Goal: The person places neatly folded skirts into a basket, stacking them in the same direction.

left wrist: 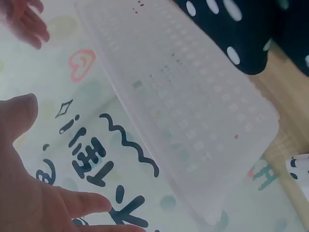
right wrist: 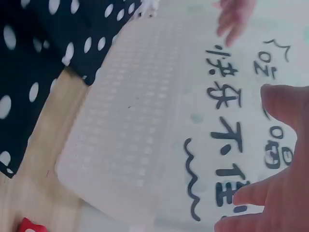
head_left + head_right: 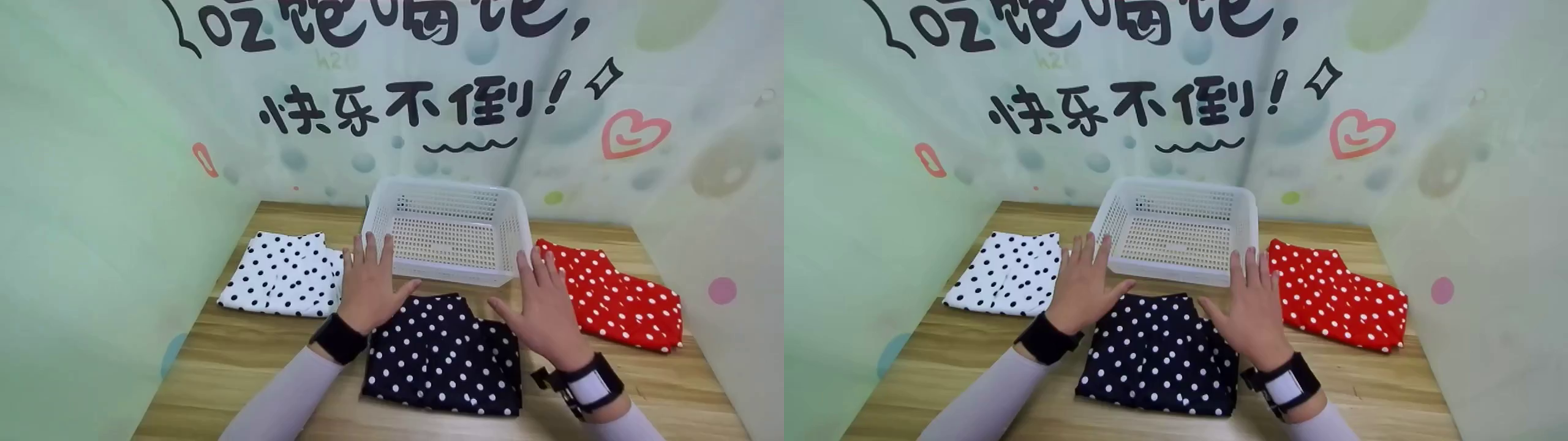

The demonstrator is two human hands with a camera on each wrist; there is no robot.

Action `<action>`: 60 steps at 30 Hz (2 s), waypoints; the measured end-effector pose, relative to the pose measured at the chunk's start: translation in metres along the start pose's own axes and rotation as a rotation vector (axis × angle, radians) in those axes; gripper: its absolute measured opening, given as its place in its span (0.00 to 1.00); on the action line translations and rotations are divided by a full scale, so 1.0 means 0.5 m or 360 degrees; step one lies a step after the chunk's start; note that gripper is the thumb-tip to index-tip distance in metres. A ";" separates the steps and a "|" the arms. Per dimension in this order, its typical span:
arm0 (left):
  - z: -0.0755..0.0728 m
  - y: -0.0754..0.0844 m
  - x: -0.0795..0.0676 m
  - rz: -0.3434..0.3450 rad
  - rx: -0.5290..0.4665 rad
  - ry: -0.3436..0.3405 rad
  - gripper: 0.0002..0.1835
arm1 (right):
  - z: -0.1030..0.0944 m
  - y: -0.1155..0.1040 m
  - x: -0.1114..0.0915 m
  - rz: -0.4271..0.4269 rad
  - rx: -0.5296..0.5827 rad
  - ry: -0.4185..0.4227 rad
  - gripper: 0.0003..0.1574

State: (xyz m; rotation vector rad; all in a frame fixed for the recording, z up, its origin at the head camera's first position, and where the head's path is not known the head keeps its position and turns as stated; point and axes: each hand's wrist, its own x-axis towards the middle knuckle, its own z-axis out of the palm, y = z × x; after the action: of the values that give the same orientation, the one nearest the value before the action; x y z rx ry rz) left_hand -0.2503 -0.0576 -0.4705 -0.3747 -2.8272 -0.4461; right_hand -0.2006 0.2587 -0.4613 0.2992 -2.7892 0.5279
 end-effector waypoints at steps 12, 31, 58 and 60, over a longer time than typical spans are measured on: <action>0.010 -0.025 -0.123 0.0109 -0.0034 -0.0085 0.47 | 0.033 0.031 -0.136 0.0017 0.0208 0.0097 0.45; 0.054 -0.071 -0.166 -0.0467 -0.1636 -0.0711 0.37 | 0.037 0.118 -0.210 0.0920 0.2331 -0.0945 0.33; 0.096 -0.028 -0.170 -0.0435 -0.2027 -0.0889 0.25 | 0.120 0.031 -0.185 0.0946 0.2067 -0.0774 0.41; 0.084 -0.031 -0.166 -0.0381 -0.2004 -0.0895 0.25 | 0.115 0.025 -0.184 0.0937 0.2050 -0.0742 0.42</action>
State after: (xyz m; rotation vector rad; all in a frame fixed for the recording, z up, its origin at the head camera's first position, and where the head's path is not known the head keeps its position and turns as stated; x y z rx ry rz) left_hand -0.1860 -0.0755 -0.5371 -0.3935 -2.6322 -2.4798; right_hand -0.1314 0.2619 -0.5455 -0.2190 -2.4109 2.6160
